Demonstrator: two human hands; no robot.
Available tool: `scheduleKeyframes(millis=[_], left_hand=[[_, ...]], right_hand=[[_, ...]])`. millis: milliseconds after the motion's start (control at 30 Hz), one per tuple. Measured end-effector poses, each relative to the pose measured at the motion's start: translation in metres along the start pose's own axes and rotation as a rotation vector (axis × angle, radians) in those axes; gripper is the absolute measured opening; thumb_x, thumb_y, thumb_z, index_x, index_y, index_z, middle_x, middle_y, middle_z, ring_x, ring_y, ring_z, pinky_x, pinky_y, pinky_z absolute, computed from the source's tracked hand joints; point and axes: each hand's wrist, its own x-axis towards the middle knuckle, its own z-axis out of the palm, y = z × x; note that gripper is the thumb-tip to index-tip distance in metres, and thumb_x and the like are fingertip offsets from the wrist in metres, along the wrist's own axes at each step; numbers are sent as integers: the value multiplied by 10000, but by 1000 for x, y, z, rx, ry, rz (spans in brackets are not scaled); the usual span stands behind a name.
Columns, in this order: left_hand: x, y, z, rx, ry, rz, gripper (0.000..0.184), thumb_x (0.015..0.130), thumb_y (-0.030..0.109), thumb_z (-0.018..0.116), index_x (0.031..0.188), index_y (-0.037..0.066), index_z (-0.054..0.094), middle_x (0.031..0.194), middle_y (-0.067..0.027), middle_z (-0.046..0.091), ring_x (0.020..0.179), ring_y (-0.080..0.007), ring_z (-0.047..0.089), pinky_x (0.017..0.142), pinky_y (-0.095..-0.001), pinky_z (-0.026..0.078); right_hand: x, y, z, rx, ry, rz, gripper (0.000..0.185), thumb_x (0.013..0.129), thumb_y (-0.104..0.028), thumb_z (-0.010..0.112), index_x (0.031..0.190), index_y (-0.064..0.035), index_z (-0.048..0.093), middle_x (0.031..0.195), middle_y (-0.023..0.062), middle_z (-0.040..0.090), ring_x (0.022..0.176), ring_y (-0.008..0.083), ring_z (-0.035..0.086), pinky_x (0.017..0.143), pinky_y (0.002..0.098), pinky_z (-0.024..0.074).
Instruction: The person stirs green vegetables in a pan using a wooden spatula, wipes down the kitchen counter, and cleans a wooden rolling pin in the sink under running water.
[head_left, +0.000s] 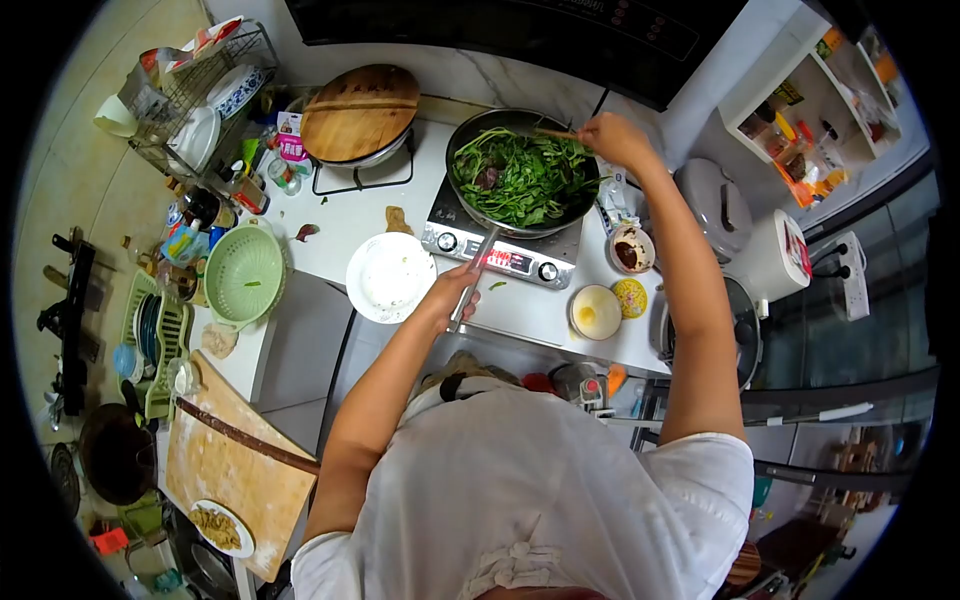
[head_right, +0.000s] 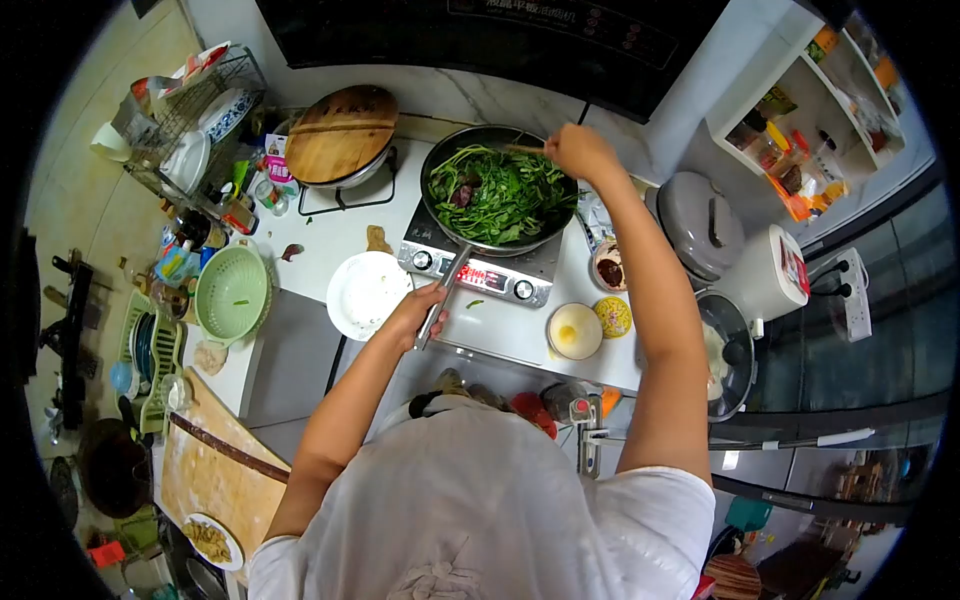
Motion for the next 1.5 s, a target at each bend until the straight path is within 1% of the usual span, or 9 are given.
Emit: scheduleKeyframes(millis=[300, 467, 600, 800, 900, 1067, 1267, 1433, 1500], left_hand=[[-4, 3, 4, -2, 16, 2, 290, 979, 231, 473, 1259, 171, 517, 644, -24, 518, 437, -119, 451, 388, -247, 357], [0, 0, 0, 5, 14, 2, 256, 976, 237, 479, 1218, 173, 534, 650, -20, 508, 440, -113, 449, 388, -252, 358], [0, 0, 0, 12, 25, 1, 262, 976, 237, 481, 1225, 175, 533, 652, -18, 506, 441, -109, 447, 385, -251, 353], [-3, 3, 2, 6, 28, 0, 194, 963, 243, 506, 1131, 163, 556, 646, -15, 505, 440, -109, 447, 386, -250, 352], [-2, 2, 2, -4, 11, 10, 172, 957, 244, 514, 1102, 161, 556, 647, -13, 508, 439, -109, 448, 387, -250, 352], [-2, 2, 2, 2, 10, 6, 131, 962, 239, 501, 1052, 151, 537, 641, -21, 512, 436, -115, 447, 386, -250, 351], [-2, 2, 2, -9, -6, 7, 127, 968, 236, 490, 1053, 150, 525, 635, -23, 514, 430, -118, 449, 379, -258, 352], [-5, 4, 4, 5, 7, 5, 139, 969, 232, 486, 1072, 149, 526, 638, -22, 513, 432, -116, 450, 377, -260, 353], [-5, 4, 4, 2, 12, 6, 142, 969, 230, 486, 1078, 149, 526, 635, -21, 512, 432, -117, 449, 378, -259, 353]], right_hand=[[112, -1, 65, 130, -289, -263, 254, 791, -275, 682, 995, -134, 736, 979, 111, 705, 906, 287, 659, 802, 402, 507], [75, -33, 11, -126, -407, -332, 263, 741, -256, 712, 970, -129, 740, 916, 100, 713, 838, 266, 673, 727, 395, 526], [9, -53, -16, -306, -470, -209, 219, 718, -216, 688, 919, -153, 748, 868, 101, 708, 800, 267, 677, 689, 410, 535], [-52, -43, 11, -330, -382, -279, 215, 782, -232, 654, 971, -178, 741, 865, 135, 695, 822, 315, 663, 736, 421, 526], [-53, -30, 41, -171, -297, -224, 201, 779, -247, 644, 924, -145, 739, 881, 135, 697, 826, 325, 669, 735, 424, 534], [-68, -40, 87, -175, -212, -115, 223, 825, -256, 621, 1002, -174, 730, 883, 123, 699, 827, 317, 670, 747, 432, 533], [-71, -5, 12, 168, -173, -163, 244, 833, -284, 632, 1017, -157, 727, 884, 148, 697, 820, 314, 666, 735, 414, 522], [-40, 36, -8, 303, 24, 107, 261, 854, -259, 619, 995, -61, 716, 836, 179, 693, 686, 281, 672, 677, 386, 520], [-5, 75, 22, 287, -20, 158, 252, 869, -254, 602, 990, -64, 716, 768, 164, 680, 583, 242, 642, 576, 375, 501]])
